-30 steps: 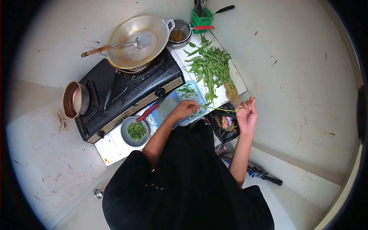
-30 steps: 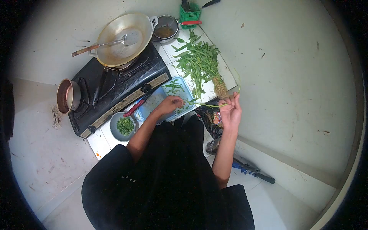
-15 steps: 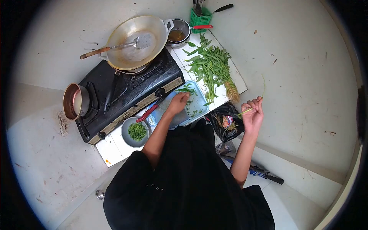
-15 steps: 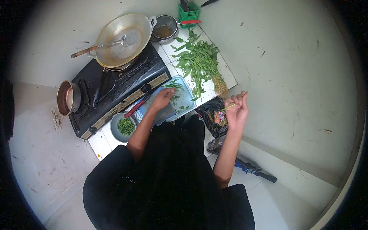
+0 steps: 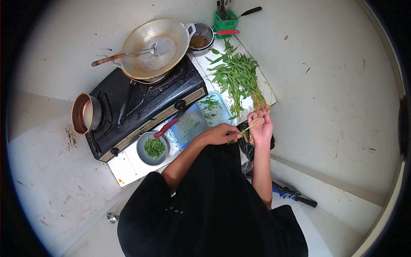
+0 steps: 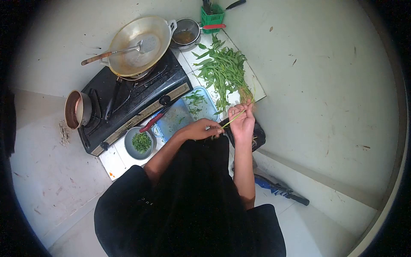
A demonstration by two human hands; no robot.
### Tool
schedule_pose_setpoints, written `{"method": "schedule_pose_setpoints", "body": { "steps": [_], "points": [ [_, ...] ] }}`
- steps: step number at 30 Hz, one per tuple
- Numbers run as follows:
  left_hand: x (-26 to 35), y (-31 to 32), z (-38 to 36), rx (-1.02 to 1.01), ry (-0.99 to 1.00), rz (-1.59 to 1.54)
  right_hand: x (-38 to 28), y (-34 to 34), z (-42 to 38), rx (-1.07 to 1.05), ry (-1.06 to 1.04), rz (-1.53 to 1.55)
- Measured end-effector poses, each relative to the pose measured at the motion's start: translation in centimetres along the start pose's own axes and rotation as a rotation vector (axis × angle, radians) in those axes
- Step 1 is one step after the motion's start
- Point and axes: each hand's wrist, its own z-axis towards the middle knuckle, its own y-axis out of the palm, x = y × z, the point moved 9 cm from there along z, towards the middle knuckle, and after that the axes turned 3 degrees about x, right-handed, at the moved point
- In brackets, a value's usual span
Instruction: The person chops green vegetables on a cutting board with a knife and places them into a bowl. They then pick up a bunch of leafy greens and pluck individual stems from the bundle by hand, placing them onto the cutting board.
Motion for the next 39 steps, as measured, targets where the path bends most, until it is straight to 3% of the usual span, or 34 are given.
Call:
{"method": "schedule_pose_setpoints", "body": {
  "steps": [4, 7, 9, 11, 13, 14, 15, 16, 17, 18, 19, 20, 21, 23, 26, 30, 37, 39],
  "points": [
    [0.5, -1.3, -1.5, 0.030, 0.049, -0.121, -0.6, -1.1, 0.7, 0.003, -0.041, -0.027],
    [-0.2, -4.7, -4.1, 0.188, -0.064, 0.042, -0.9, -2.1, 0.6, 0.130, -0.103, -0.292],
    [0.5, -8.0, -6.7, 0.375, -0.025, 0.228, -0.5, -2.7, 0.9, 0.127, -0.115, -0.708],
    [-0.2, -10.2, -9.5, 0.360, -0.226, 0.380, 0.1, -4.0, 1.8, 0.100, -0.090, -0.857],
    [-1.5, -11.8, -12.6, 0.428, -0.368, 0.522, 2.5, -4.8, 2.4, 0.012, 0.066, -1.166],
    [-2.1, -11.7, -13.8, 0.423, -0.367, 0.528, 2.9, -5.1, 2.7, 0.024, 0.067, -1.227],
    [-3.5, -12.4, -15.6, 0.482, -0.493, 0.661, 2.9, -5.7, 3.4, 0.025, 0.062, -1.221],
    [-4.6, -12.9, -17.1, 0.541, -0.616, 0.794, 2.5, -7.0, 4.6, 0.051, 0.005, -1.392],
    [-5.1, -12.5, -17.8, 0.538, -0.612, 0.799, 2.0, -8.7, 5.9, 0.080, -0.055, -1.562],
    [-5.7, -12.5, -18.8, 0.573, -0.666, 0.866, 0.3, -9.8, 7.4, 0.088, -0.327, -1.718],
    [-6.0, -12.7, -19.4, 0.608, -0.719, 0.932, -0.2, -10.8, 8.4, 0.092, -0.333, -1.713],
    [-6.7, -12.7, -19.5, 0.607, -0.785, 0.904, -1.3, -10.5, 8.9, 0.101, -0.479, -1.780],
    [-6.5, -12.6, -19.3, 0.602, -0.781, 0.908, -2.4, -10.5, 9.4, 0.111, -0.627, -1.844],
    [-5.3, -12.6, -18.8, 0.765, -0.644, 0.773, -3.7, -11.9, 11.1, 0.164, -0.668, -1.875],
    [-5.1, -11.9, -17.0, 0.761, -0.513, 0.670, -3.6, -12.0, 12.4, 0.212, -0.545, -2.077],
    [-4.5, -11.1, -15.1, 0.670, -0.544, 0.637, -2.4, -11.2, 12.2, 0.252, -0.465, -2.310],
    [-4.0, -11.0, -14.2, 0.633, -0.470, 0.657, -2.3, -11.3, 12.7, 0.223, -0.490, -2.333],
    [-3.7, -10.9, -14.1, 0.627, -0.474, 0.663, -3.1, -10.6, 12.5, 0.195, -0.641, -2.108]
  ]
}}
